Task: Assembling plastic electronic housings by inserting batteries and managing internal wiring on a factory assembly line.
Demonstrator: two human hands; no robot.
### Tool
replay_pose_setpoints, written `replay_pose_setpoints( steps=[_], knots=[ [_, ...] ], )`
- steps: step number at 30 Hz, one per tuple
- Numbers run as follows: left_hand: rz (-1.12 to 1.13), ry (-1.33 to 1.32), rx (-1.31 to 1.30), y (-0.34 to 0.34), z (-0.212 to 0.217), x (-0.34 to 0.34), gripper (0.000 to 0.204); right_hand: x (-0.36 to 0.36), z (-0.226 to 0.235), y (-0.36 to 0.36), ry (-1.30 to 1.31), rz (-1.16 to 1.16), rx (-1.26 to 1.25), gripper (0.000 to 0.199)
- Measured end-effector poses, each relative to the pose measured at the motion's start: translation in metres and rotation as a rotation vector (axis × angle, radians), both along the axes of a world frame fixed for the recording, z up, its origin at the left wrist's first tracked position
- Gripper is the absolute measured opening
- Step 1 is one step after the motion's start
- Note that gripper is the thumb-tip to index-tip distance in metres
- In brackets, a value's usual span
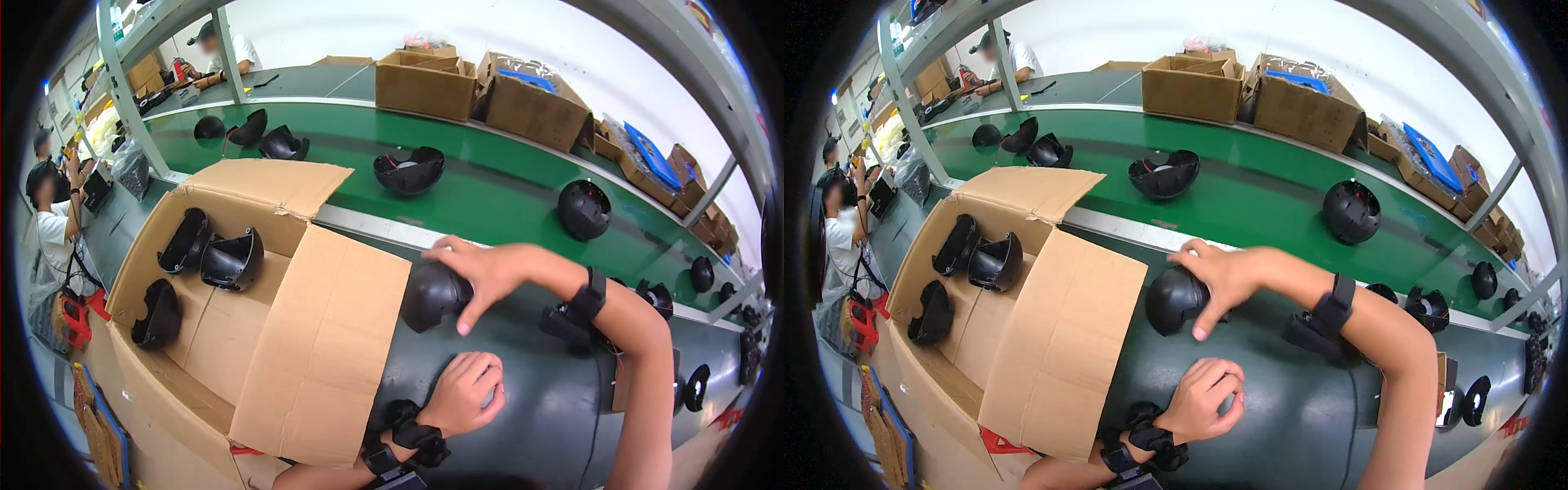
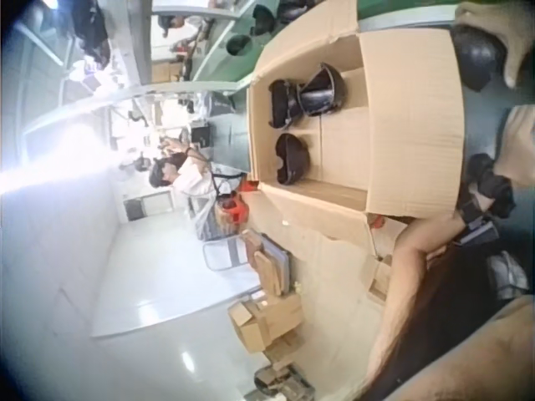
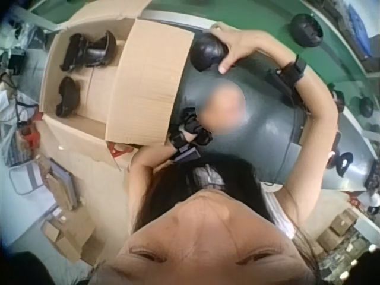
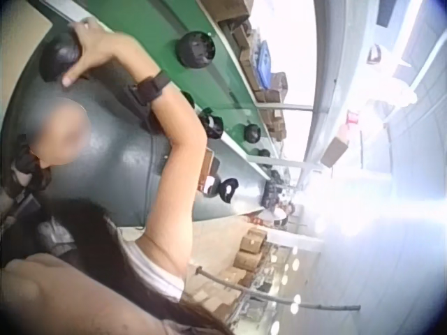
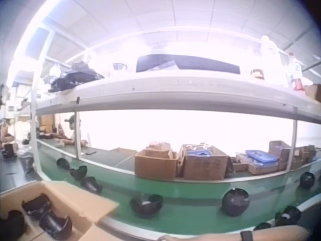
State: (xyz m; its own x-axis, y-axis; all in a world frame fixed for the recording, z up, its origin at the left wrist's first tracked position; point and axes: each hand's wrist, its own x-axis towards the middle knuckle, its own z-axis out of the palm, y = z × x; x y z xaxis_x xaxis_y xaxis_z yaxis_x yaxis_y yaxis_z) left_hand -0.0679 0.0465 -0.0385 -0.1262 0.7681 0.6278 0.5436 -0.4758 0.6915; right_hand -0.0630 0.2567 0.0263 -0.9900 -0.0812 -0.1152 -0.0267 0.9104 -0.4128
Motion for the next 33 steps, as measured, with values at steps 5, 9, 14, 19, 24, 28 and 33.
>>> replay_pose_setpoints(
  steps=[5,9,14,19,24,28,33],
  knots=[
    [0.136,0.021,-0.017,0.002,0.000,0.000,0.013,-0.072,0.033,0.047,0.408,-0.197,0.157,0.050],
    [0.105,0.044,0.062,0.007,0.001,0.004,0.013,-0.100,-0.009,0.083,0.494,-0.328,0.793,0.030],
    [0.182,0.052,0.057,0.005,-0.001,0.000,0.013,-0.094,0.012,0.068,0.260,-0.579,0.582,0.013],
    [0.137,0.069,0.213,-0.005,0.005,0.002,0.013,0.010,0.035,0.037,0.350,-0.798,-0.344,0.020],
    [0.098,0.115,0.467,-0.013,0.004,0.002,0.016,0.129,0.003,-0.063,0.322,-0.906,-1.092,0.012],
    [-0.096,0.250,0.407,-0.008,0.008,0.002,0.028,0.176,-0.023,-0.146,0.347,-0.972,-1.500,0.007],
    [-0.290,0.323,0.264,-0.004,0.017,0.005,0.030,0.208,-0.011,-0.162,0.385,-1.029,-0.765,0.015]
  ],
)
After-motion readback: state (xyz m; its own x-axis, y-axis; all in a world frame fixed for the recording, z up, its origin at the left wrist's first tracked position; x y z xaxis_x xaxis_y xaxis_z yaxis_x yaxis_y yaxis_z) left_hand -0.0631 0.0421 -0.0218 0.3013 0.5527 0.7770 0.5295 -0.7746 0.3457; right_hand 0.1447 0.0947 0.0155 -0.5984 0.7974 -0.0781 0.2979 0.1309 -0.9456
